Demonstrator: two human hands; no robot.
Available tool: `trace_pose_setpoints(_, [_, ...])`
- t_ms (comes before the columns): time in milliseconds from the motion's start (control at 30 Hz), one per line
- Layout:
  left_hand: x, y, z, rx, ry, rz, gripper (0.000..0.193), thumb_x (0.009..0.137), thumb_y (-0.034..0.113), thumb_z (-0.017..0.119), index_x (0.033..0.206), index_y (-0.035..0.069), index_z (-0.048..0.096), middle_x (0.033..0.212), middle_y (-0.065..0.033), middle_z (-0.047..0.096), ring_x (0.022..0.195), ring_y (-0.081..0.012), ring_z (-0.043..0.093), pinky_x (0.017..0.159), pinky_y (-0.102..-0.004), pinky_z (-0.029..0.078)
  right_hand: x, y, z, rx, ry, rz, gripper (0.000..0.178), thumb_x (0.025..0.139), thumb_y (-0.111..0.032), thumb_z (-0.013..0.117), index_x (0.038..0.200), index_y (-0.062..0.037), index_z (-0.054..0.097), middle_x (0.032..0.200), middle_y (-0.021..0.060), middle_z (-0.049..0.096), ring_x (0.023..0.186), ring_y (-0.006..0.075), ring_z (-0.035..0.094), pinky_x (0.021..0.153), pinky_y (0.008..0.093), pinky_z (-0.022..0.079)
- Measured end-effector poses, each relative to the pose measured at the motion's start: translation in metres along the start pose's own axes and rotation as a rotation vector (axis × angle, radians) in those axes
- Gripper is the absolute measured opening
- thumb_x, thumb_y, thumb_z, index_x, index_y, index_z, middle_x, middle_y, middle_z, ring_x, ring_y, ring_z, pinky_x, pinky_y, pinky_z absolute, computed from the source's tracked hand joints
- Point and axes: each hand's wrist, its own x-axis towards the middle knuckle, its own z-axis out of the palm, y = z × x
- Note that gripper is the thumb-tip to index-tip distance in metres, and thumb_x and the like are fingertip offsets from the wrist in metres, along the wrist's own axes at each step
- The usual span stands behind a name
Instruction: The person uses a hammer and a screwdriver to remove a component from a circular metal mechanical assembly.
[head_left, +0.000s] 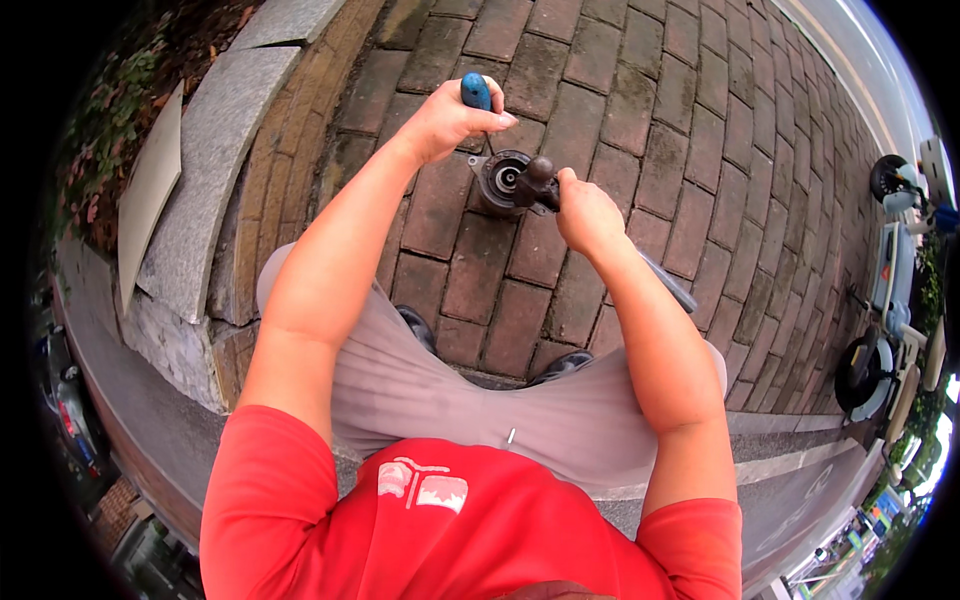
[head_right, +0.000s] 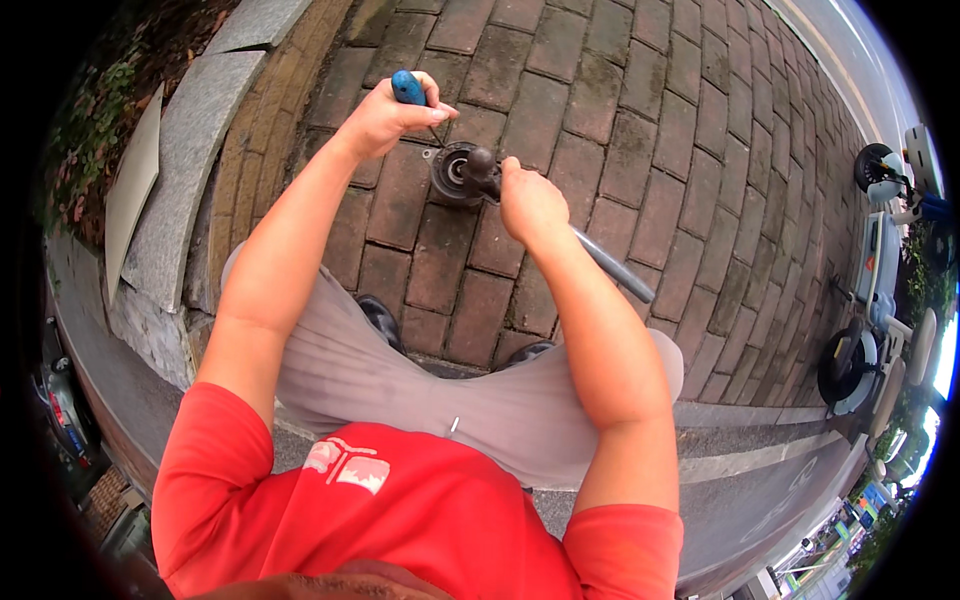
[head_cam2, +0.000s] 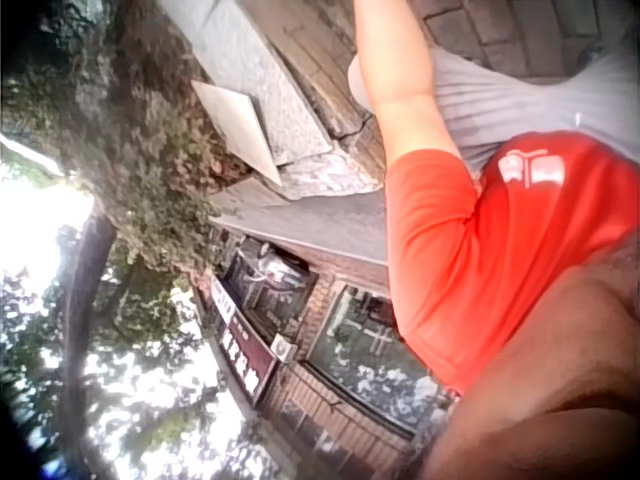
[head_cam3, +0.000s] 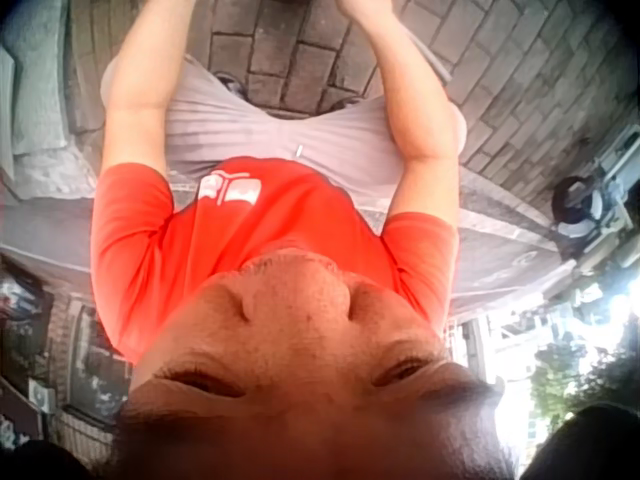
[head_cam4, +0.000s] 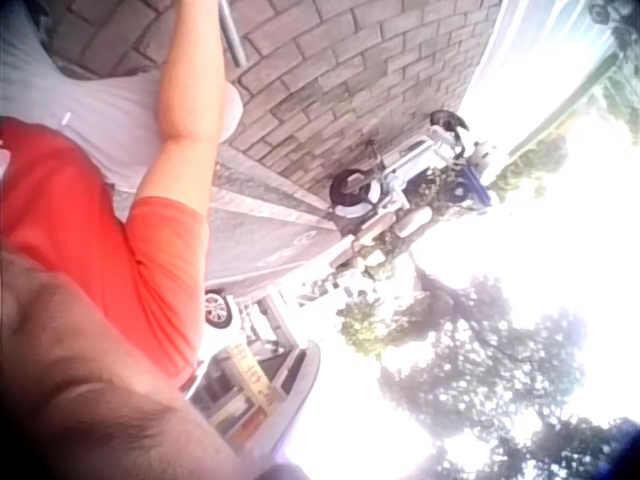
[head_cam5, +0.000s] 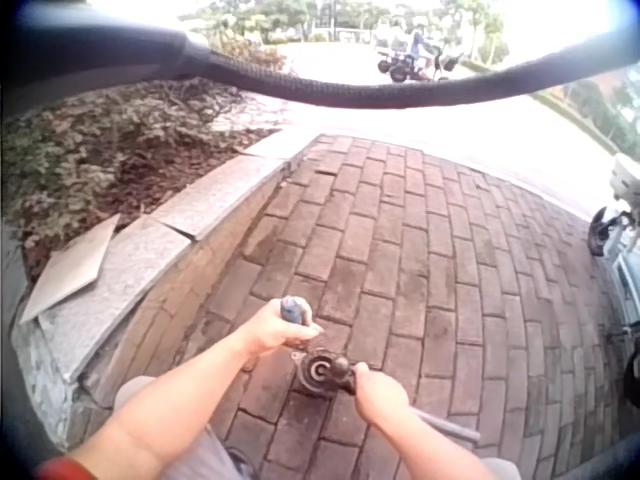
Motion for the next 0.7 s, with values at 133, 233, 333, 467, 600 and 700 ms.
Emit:
trace_pose_setpoints(133, [0.000, -0.004, 0.006, 0.063, -0.022, 0.087, 0.016, 0.083, 0.005, 0.075, 0.088, 0.006, 0.059, 0.090, -0.0038, 0.066, 0.102, -0.0211, 0.068, 0.089, -0.0344, 0.053, -0.001, -0.002, -0.003, 0.013, -0.010, 0.011, 0.015, 0.091, -0.004, 0.051, 0.106, 0.0001, 0.052, 0.099, 0.0255, 0.069, 0.095, 0.0402, 0.069, 0.079, 0.0500, 0.055])
trace_pose_setpoints(233, [-0.001, -0.005, 0.012, -0.015, 0.027, 0.120, 0.013, 0.081, 0.009, 0.077, 0.082, 0.007, 0.064, 0.084, 0.0008, 0.064, 0.084, -0.0114, 0.062, 0.079, -0.0293, 0.050, 0.000, 0.001, -0.001, 0.013, -0.009, 0.004, 0.016, 0.091, -0.003, 0.051, 0.106, 0.0003, 0.052, 0.099, 0.0255, 0.069, 0.096, 0.0402, 0.069, 0.080, 0.0497, 0.055])
trace_pose_setpoints(333, [0.001, -0.004, 0.010, 0.064, -0.014, 0.098, 0.015, 0.084, 0.004, 0.073, 0.088, 0.006, 0.060, 0.090, -0.0037, 0.065, 0.104, -0.0214, 0.067, 0.092, -0.0363, 0.051, 0.001, 0.001, -0.001, 0.017, -0.015, 0.008, 0.017, 0.090, -0.003, 0.052, 0.107, 0.0005, 0.052, 0.100, 0.0254, 0.069, 0.096, 0.0400, 0.069, 0.080, 0.0494, 0.055])
trace_pose_setpoints(467, [0.000, 0.000, 0.011, 0.046, -0.087, 0.084, 0.015, 0.081, 0.003, 0.073, 0.087, 0.006, 0.060, 0.088, -0.0037, 0.065, 0.105, -0.0216, 0.067, 0.091, -0.0358, 0.051, 0.001, 0.000, -0.003, 0.021, -0.031, 0.022, 0.018, 0.090, -0.003, 0.052, 0.108, 0.0006, 0.052, 0.102, 0.0251, 0.069, 0.098, 0.0396, 0.068, 0.081, 0.0492, 0.055])
trace_pose_setpoints(600, [-0.003, 0.007, 0.015, 0.105, -0.254, 0.059, 0.015, 0.076, 0.002, 0.074, 0.083, 0.006, 0.061, 0.084, -0.0041, 0.066, 0.102, -0.0220, 0.068, 0.090, -0.0357, 0.051, 0.001, 0.001, -0.003, 0.018, -0.040, 0.022, 0.019, 0.090, -0.003, 0.052, 0.109, 0.0005, 0.052, 0.103, 0.0249, 0.069, 0.099, 0.0396, 0.068, 0.082, 0.0491, 0.055])
trace_pose_setpoints(700, [-0.007, -0.003, 0.013, 0.087, -0.348, -0.199, 0.018, 0.071, 0.002, 0.075, 0.082, 0.005, 0.061, 0.081, -0.0037, 0.066, 0.088, -0.0227, 0.071, 0.084, -0.0359, 0.053, 0.002, 0.001, -0.003, 0.036, -0.027, 0.020, 0.021, 0.087, -0.002, 0.054, 0.108, 0.0001, 0.051, 0.100, 0.0255, 0.069, 0.098, 0.0408, 0.067, 0.081, 0.0503, 0.054])
